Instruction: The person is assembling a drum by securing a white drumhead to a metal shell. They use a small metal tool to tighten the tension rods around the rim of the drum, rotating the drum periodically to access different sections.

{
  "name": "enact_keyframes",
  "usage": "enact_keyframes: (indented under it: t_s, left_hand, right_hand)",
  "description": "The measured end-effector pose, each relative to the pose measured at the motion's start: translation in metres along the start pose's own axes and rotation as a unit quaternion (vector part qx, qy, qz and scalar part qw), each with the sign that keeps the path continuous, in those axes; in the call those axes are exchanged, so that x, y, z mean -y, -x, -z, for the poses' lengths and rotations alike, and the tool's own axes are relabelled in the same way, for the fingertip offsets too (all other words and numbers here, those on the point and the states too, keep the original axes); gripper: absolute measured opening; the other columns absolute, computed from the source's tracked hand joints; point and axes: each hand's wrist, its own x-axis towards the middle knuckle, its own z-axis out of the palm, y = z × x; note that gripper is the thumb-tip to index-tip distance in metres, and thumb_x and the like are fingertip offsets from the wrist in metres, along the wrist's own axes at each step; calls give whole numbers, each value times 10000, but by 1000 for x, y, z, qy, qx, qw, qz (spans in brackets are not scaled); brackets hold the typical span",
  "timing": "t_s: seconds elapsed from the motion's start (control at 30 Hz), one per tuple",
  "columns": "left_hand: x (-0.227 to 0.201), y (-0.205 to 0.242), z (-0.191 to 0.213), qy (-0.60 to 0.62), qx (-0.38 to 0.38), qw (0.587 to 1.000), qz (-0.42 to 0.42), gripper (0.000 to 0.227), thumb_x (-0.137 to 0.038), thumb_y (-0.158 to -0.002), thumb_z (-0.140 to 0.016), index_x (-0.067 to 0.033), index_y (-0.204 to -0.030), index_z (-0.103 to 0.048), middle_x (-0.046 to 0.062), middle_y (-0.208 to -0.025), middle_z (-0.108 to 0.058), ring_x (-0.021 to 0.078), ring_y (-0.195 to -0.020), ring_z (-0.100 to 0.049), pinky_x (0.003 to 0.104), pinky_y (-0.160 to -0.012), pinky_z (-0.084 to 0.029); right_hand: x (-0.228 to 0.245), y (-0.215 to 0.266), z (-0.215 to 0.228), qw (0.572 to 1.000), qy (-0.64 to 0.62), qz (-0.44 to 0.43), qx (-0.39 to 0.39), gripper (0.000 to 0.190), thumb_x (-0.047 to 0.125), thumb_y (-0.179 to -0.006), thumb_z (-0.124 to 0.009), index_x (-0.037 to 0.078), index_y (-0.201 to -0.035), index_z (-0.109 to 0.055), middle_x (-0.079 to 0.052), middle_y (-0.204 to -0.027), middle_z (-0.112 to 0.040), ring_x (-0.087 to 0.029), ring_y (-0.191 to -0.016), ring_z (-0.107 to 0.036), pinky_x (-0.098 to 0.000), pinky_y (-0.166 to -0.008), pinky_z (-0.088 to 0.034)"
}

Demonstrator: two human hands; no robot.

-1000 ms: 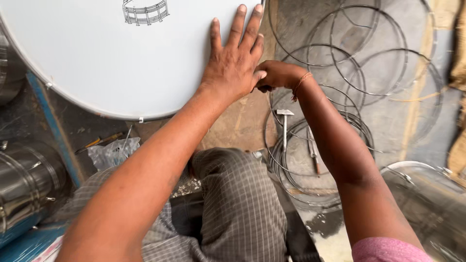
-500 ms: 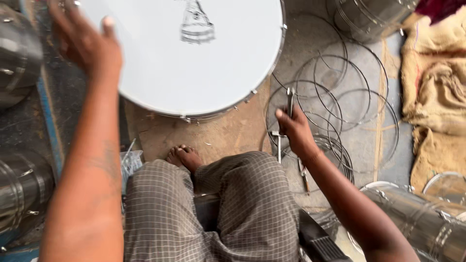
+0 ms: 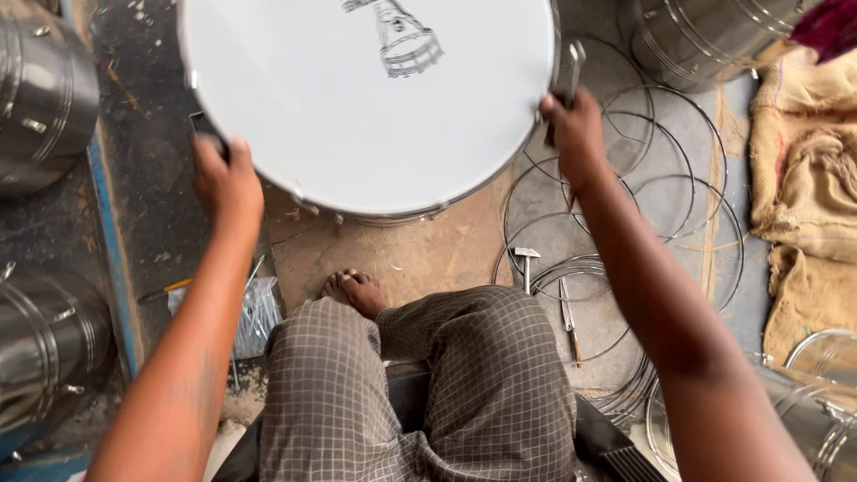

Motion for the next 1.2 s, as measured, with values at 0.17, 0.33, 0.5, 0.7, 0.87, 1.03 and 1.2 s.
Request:
enact_keyframes:
  t_s: [0.17,0.33,0.5,0.7,0.87,1.03,1.2]
  left_hand:
    - [-62,34,49,-258,213,942,2,391,-418,-1029,-663,-31,-1057,-619,307,-981,-646,523,-907,-608,617,-777,-482]
    - [-144,48,35,-158,132,928,-311,276,-198,-1005,-765,-28,-878,-589,171,-859,-622,380,-781,-614,508,-679,-491]
    - [-230,93,-131,-88,218,883,-407,496,-411,-914,-751,-65,-1229,-586,173,-1281,-559,344,-1219,-521,601,-967,-408]
    - [-239,108,-188,-235,309,834,-392,962,-744,-880,-604,-199,-1597,-267,118,-1669,-133,362,-1538,-74,767,-1171,-83]
    - [-240,111,-187,-286,313,818,-389,976,-725,-890,-589,-218,-1638,-221,104,-1699,-109,360,-1563,-48,764,-1191,-83]
    - [-235,113,-194,-297,294,807,-417,980,-708,-906,-598,-206,-1628,-164,129,-1686,-81,398,-1541,-55,773,-1163,-88]
    - [-237,117,-192,-340,314,788,-406,1001,-692,-912,-590,-180,-1646,-141,159,-1694,-61,412,-1553,-55,770,-1178,-99]
  right_hand:
    - [13,-25,12,988,18,150,-23,277,246,-1112,-578,0,-1236,-561,-34,-921,-612,-88,-733,-530,-270,-590,-464]
    - [-34,84,38,997,-49,51,32,275,241,-1089,-489,39,-1262,-557,-81,-891,-636,-124,-723,-591,-287,-604,-505]
    - [-85,153,1,959,-50,-170,220,186,185,-1010,-536,7,-1039,-490,-162,-947,-780,-174,-610,-650,-316,-557,-547]
    - [-110,149,-61,940,-113,-188,262,132,105,-1030,-521,4,-1108,-484,-152,-949,-753,-195,-649,-684,-323,-541,-561]
    - [-120,143,-98,943,-213,-156,202,274,82,-990,-545,28,-1255,-498,-76,-954,-697,-150,-750,-717,-316,-599,-628]
    - [-126,115,-41,947,2,-211,241,330,271,-996,-605,152,-1296,-677,-31,-751,-607,-135,-581,-528,-280,-495,-453]
    - [-81,-19,2,831,306,-59,461,276,207,-857,-680,96,-1105,-732,-25,-878,-754,-188,-766,-705,-430,-595,-598]
